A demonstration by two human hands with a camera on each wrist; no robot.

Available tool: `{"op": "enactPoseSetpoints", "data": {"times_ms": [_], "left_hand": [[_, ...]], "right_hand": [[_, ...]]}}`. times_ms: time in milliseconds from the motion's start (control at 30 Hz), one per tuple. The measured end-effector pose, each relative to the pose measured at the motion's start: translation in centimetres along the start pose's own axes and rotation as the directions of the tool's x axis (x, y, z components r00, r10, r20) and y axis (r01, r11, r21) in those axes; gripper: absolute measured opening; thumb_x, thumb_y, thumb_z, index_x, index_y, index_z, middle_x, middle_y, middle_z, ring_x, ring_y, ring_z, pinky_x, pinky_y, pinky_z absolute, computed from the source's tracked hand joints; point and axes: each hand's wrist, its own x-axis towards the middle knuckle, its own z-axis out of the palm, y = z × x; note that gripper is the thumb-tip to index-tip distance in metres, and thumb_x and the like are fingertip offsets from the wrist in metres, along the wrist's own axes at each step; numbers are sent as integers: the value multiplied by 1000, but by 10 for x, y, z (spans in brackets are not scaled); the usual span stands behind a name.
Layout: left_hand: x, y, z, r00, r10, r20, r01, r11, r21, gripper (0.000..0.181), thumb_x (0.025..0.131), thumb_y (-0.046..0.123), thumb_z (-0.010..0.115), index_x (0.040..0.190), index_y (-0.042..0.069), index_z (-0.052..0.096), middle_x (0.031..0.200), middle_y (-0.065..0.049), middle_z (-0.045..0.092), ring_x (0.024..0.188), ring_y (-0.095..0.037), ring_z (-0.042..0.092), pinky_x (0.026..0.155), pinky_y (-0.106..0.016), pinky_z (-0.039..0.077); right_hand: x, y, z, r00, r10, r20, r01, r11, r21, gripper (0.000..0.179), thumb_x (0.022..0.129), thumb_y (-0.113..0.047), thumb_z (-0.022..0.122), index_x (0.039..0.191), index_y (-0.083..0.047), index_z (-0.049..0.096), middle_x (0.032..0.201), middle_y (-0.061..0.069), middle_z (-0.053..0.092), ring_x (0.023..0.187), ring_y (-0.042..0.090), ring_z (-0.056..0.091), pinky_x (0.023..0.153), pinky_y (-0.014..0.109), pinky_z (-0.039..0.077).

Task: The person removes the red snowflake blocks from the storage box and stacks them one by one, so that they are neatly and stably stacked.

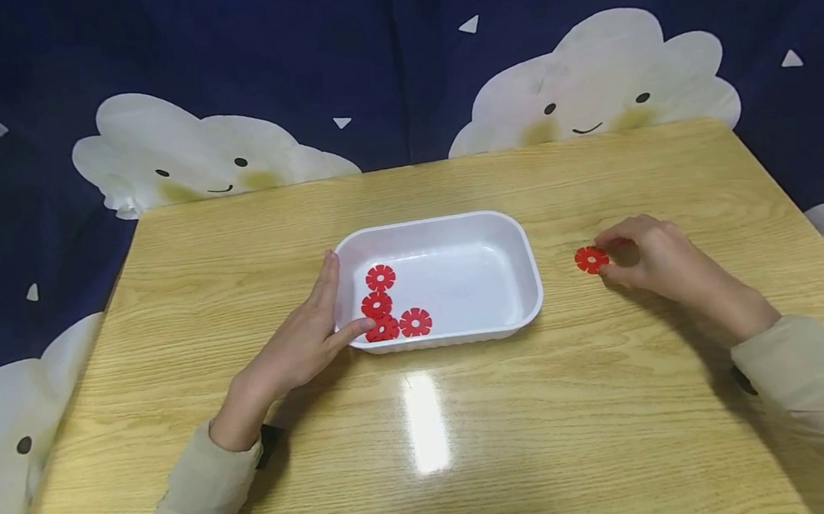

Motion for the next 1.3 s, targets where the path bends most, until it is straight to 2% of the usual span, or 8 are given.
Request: {"op": "enactPoseSetpoints", "data": {"times_ms": [167, 333, 400, 633, 767, 1000, 1133, 1300], "left_hand": [[-1, 0, -1, 1000, 0, -4, 0, 1000, 1, 101, 94, 63, 47, 156, 6, -8, 163, -10, -10, 148, -21, 1, 114, -51, 23], [-1, 0, -2, 1000, 1, -5, -1, 1000, -3, 101, 95, 62, 48, 156, 6, -8, 163, -11, -9, 148, -21, 2, 114, -52, 23], [-1, 1, -2, 1000, 3, -6, -3, 1000, -2, 100, 95, 62, 49, 156, 5, -8, 163, -11, -9, 148, -21, 3, 114, -51, 23], [0, 0, -2, 1000, 2, 0, -2, 1000, 2, 100, 95, 61, 49, 156, 5, -8, 163, -8, -12, 148, -20, 1, 114, -50, 23], [0, -1, -2, 1000, 1, 2, -1, 1000, 1, 101, 95, 62, 48, 156, 6, -9, 162, -6, -14, 148, -20, 1, 114, -50, 23], [0, -2, -1, 1000, 8, -5, -8, 1000, -3, 100, 95, 62, 48, 155, 6, -10, 163, -9, -12, 148, -21, 2, 115, -48, 23], [0, -2, 0, 1000, 4, -1, -4, 1000, -4, 101, 95, 61, 49, 155, 6, -10, 163, -9, -12, 148, -21, 3, 115, -48, 23], [1, -2, 1, 1000, 7, -4, -7, 1000, 1, 101, 95, 61, 49, 155, 5, -9, 163, -11, -10, 148, -21, 4, 114, -49, 24]], "right_hand": [[7, -10, -9, 997, -45, -60, 45, 999, -5, 40, 65, 3, 86, 103, 0, 72, 97, 12, 71, 83, 25, 66, 75, 3, 39], [21, -32, -19, 992, -65, -108, 67, 998, 19, 44, 66, 1, 87, 108, -5, 72, 101, 7, 70, 91, -3, 59, 81, 1, 36], [28, -42, -20, 991, -69, -111, 75, 996, 49, 45, 67, 0, 87, 109, -7, 72, 102, 5, 70, 93, -9, 55, 83, 2, 36], [53, -78, -7, 975, -193, -109, 207, 967, 146, 44, 68, 0, 86, 109, -8, 72, 102, 5, 70, 91, 16, 65, 80, 9, 43], [65, -97, 6, 955, -280, -100, 295, 933, 206, 43, 67, 1, 87, 107, -6, 72, 100, 4, 70, 88, 18, 64, 80, 12, 44], [84, -132, 41, 904, -426, 34, 394, 862, 320, 37, 72, -3, 86, 106, -5, 72, 101, 2, 70, 97, 17, 62, 83, 26, 49], [91, -145, 60, 878, -450, 164, 374, 858, 352, 34, 77, -8, 84, 108, -5, 71, 104, 4, 70, 97, 16, 62, 84, 35, 51], [97, -153, 76, 844, -439, 309, 312, 870, 382, 36, 79, -11, 82, 113, -6, 71, 108, 2, 69, 101, 15, 60, 91, 36, 49]]}}
